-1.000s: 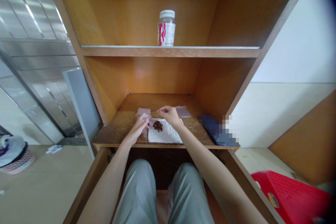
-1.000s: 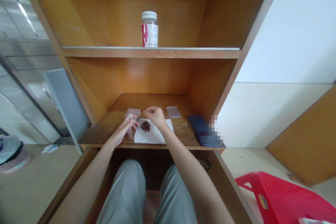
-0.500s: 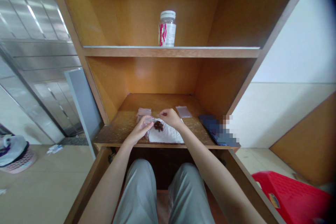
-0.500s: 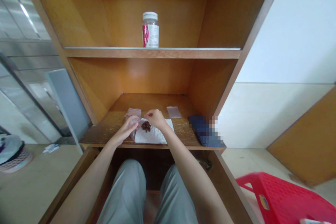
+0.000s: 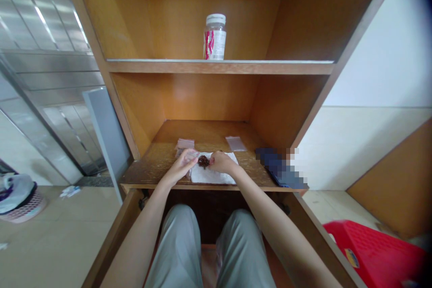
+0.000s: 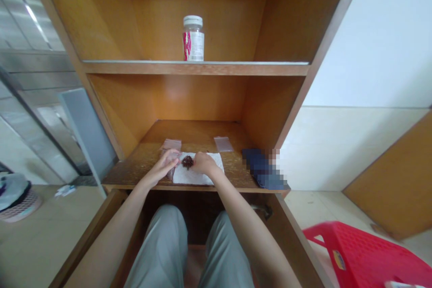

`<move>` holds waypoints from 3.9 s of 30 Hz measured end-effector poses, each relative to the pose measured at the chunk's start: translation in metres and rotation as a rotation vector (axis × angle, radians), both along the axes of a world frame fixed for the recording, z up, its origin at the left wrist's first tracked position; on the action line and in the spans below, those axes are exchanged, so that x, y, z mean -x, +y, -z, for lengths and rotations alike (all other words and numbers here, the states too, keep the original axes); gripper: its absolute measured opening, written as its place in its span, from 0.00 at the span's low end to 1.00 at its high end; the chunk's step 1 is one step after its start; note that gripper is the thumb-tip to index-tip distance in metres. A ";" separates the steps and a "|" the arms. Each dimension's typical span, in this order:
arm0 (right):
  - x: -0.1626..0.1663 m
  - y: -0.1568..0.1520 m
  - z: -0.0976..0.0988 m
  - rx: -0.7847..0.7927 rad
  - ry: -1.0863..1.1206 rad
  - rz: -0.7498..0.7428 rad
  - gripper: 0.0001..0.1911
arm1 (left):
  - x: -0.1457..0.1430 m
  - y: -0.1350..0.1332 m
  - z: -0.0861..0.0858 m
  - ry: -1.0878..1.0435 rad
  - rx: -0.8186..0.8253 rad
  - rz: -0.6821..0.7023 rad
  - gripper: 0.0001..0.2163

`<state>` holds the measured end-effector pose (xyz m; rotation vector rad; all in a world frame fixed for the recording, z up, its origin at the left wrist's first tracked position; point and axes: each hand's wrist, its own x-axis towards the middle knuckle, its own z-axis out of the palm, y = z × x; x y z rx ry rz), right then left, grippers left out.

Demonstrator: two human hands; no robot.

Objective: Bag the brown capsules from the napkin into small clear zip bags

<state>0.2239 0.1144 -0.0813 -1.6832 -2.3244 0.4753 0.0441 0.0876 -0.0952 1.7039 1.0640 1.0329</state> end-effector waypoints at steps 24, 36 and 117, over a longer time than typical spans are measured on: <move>0.005 0.014 -0.012 -0.119 0.745 0.014 0.08 | -0.002 -0.001 -0.002 0.012 -0.065 0.005 0.17; 0.018 0.008 -0.013 0.024 0.870 -0.159 0.08 | -0.002 -0.002 -0.002 0.030 -0.076 0.006 0.19; 0.030 -0.019 0.033 0.096 1.267 -0.016 0.14 | 0.006 0.005 0.007 -0.185 0.125 -0.014 0.16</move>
